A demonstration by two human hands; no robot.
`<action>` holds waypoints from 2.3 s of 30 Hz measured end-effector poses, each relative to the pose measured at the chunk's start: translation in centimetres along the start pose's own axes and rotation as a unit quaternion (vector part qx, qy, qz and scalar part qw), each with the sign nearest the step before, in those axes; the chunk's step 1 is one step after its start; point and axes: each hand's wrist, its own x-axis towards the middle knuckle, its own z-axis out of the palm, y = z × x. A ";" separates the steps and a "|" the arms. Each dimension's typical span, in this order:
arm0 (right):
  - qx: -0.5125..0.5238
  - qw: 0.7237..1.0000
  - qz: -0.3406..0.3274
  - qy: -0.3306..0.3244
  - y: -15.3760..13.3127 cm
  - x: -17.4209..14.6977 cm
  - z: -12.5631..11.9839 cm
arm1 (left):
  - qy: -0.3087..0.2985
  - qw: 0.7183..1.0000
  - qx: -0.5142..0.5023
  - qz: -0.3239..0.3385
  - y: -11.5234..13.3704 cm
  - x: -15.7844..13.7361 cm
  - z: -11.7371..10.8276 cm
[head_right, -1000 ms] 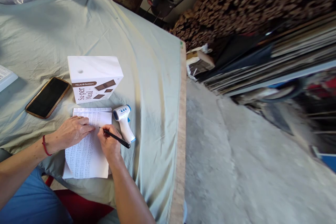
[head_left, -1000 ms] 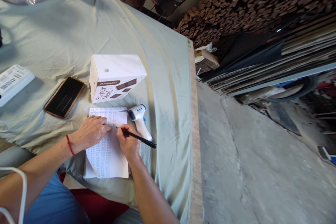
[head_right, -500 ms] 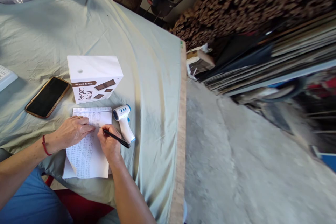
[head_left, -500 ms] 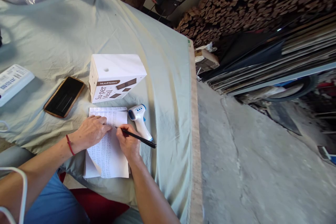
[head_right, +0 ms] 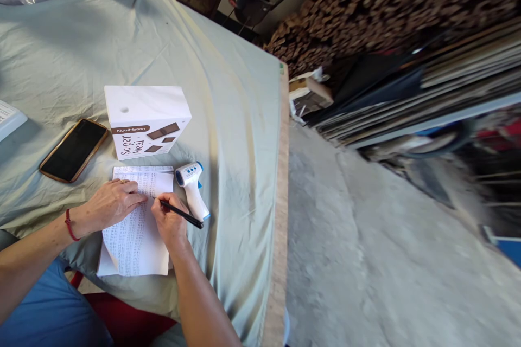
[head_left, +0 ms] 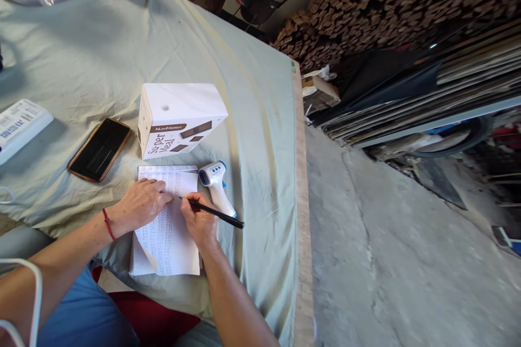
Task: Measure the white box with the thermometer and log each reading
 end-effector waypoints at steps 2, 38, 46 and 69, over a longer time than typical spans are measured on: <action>0.003 1.000 0.001 0.012 0.0 0.0 0.0 | -0.005 1.000 0.005 -0.002 0.1 0.0 -0.1; -0.183 0.956 -0.231 -0.011 1.0 0.1 -1.3 | 0.409 0.831 -0.305 -0.221 -6.2 1.3 0.4; -0.276 0.954 -0.031 0.110 2.9 1.9 -3.6 | 0.354 0.814 -0.427 -0.172 -7.9 3.5 -0.4; 0.256 0.966 0.025 -0.001 -3.0 3.2 -1.8 | 0.200 0.855 -0.459 -0.136 -4.1 2.1 -3.6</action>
